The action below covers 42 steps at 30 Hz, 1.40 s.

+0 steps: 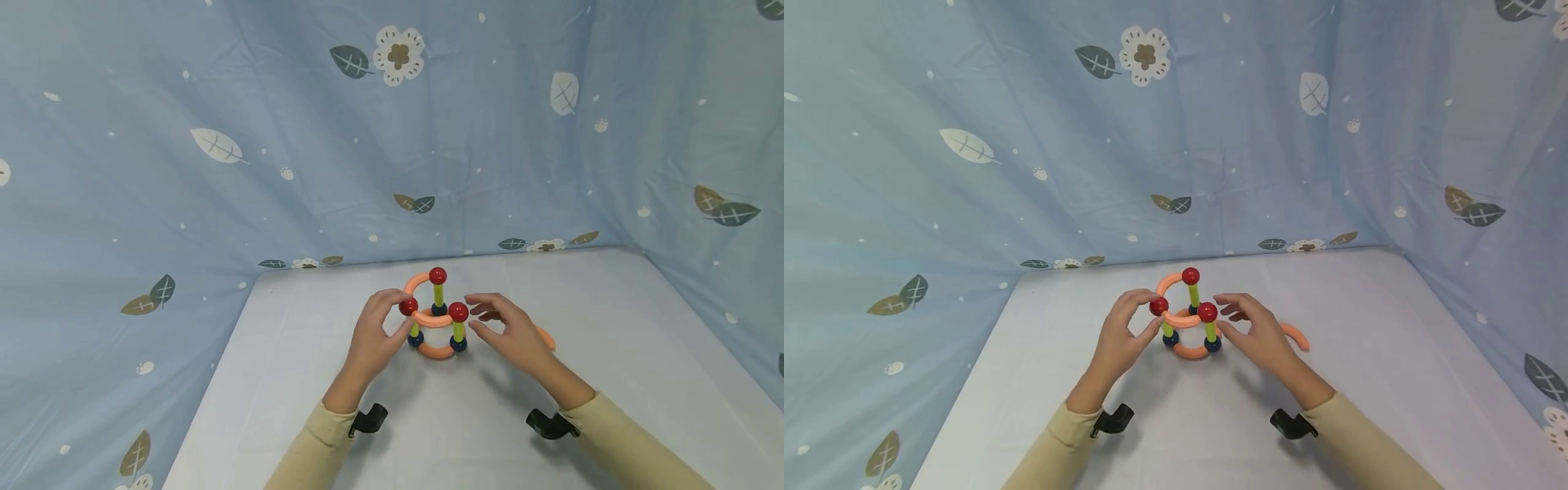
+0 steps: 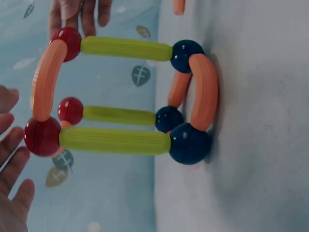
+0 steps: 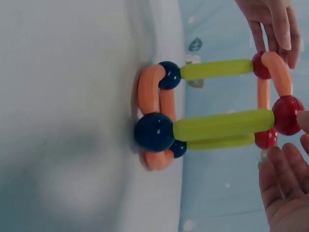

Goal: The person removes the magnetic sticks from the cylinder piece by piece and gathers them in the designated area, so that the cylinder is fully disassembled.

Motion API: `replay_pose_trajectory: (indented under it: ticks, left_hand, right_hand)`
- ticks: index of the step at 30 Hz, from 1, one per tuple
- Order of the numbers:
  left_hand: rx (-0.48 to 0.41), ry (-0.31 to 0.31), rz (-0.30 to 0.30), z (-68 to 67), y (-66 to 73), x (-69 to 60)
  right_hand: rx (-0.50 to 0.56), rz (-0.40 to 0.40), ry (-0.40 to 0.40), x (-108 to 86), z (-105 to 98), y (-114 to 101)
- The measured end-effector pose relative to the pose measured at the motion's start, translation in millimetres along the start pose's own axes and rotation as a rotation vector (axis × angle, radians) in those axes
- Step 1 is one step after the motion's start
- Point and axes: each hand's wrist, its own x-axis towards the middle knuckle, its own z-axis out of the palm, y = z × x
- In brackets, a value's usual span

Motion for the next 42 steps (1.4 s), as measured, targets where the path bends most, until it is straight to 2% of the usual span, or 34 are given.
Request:
replay_pose_trajectory:
  ticks: [8, 17, 22, 34, 42]
  left_hand:
    - [0.025, -0.078, 0.173, 9.1, 8.1, 6.8]
    - [0.022, -0.105, 0.241, 15.5, 2.4, 8.3]
    - [0.033, -0.125, 0.249, 15.7, 0.2, 8.6]
    - [0.020, -0.140, 0.215, 12.9, 1.2, 10.5]
    - [0.027, -0.174, 0.200, 11.7, -0.3, 11.4]
  right_hand:
    - [0.081, -0.032, -0.002, 4.1, 8.5, -6.1]
    - [0.072, 0.027, -0.004, 4.0, 12.4, -7.5]
    - [0.048, 0.028, -0.003, 4.0, 13.0, -5.3]
    - [0.041, 0.009, 0.004, 5.8, 12.7, -8.2]
    - [0.040, -0.010, 0.010, 5.9, 13.7, -8.7]
